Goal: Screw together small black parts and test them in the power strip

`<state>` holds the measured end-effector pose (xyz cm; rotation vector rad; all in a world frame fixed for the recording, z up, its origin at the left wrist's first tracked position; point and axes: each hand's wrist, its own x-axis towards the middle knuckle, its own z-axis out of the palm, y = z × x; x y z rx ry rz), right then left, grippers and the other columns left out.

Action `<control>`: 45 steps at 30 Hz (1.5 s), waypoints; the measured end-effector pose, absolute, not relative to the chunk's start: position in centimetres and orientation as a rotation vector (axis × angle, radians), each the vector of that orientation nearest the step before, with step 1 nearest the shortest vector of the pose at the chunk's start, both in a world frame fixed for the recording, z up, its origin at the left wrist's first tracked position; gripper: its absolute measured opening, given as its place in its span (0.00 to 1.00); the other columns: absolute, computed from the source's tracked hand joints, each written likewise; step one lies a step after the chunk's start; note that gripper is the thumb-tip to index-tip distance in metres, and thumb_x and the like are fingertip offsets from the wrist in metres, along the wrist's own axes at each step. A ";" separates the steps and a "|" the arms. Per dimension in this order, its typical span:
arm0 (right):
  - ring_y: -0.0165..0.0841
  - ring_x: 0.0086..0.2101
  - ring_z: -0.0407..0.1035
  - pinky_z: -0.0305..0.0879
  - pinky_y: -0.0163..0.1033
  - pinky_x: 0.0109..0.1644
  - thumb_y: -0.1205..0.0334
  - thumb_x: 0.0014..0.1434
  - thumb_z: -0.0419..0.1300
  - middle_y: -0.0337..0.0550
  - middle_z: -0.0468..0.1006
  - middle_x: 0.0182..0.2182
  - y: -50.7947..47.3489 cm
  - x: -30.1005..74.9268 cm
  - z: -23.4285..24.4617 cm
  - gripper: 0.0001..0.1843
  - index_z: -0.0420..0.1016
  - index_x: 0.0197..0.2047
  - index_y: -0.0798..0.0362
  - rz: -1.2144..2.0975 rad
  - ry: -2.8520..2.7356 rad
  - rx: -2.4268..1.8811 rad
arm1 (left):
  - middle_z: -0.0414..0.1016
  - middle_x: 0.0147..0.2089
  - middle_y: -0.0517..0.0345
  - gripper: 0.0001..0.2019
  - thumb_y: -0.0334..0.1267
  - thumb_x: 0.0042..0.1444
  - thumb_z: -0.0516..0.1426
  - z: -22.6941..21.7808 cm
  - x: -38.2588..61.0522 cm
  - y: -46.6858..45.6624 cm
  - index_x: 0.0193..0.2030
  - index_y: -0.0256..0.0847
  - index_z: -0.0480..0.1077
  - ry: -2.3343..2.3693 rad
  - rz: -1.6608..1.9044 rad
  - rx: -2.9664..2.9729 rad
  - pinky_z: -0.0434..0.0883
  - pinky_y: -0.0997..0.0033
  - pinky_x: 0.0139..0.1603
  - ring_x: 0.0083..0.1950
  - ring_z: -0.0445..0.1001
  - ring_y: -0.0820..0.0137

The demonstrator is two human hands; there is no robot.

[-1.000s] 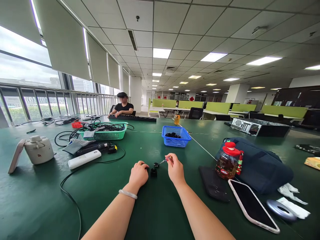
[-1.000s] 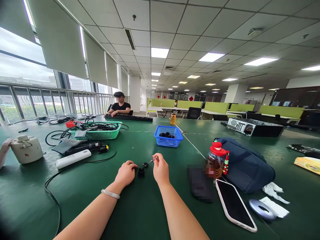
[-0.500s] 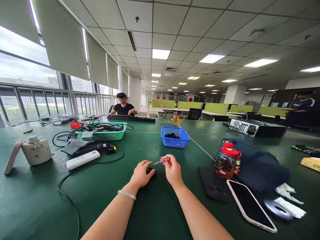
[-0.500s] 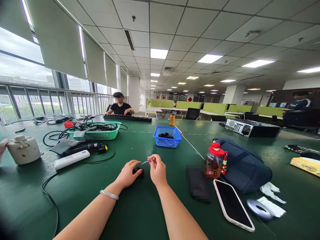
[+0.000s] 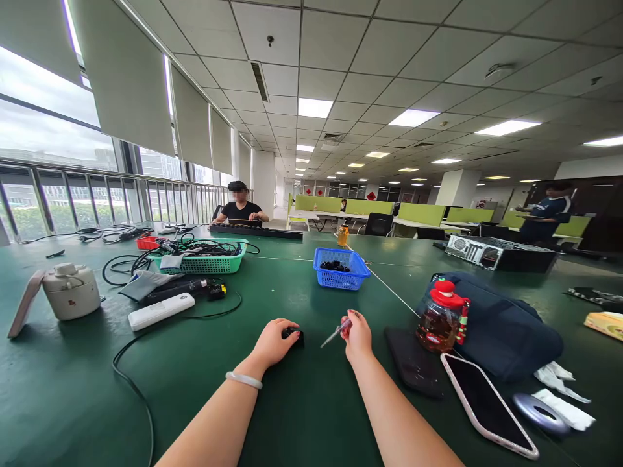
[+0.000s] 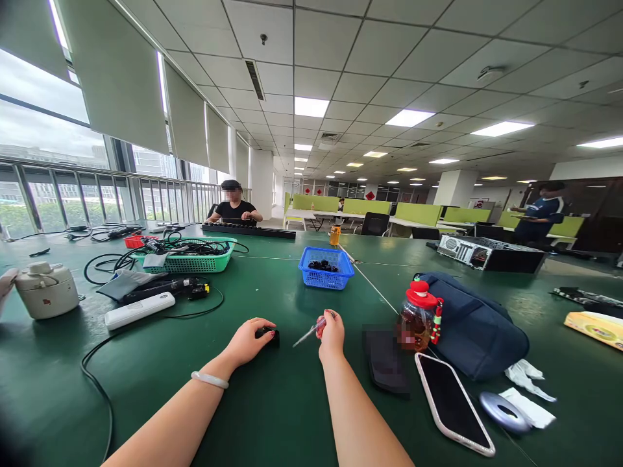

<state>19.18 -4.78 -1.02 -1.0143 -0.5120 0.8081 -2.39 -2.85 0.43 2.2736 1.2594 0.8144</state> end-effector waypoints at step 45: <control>0.22 0.12 0.55 0.50 0.29 0.17 0.58 0.48 0.64 0.33 0.71 0.15 -5.8 17.9 -0.5 0.10 0.70 0.31 0.53 1.158 -0.716 -1.110 | 0.67 0.61 0.51 0.35 0.56 0.48 0.59 0.3 -2.0 -3.8 0.63 0.49 0.62 1.343 0.646 2.444 0.59 0.55 0.63 0.63 0.60 0.55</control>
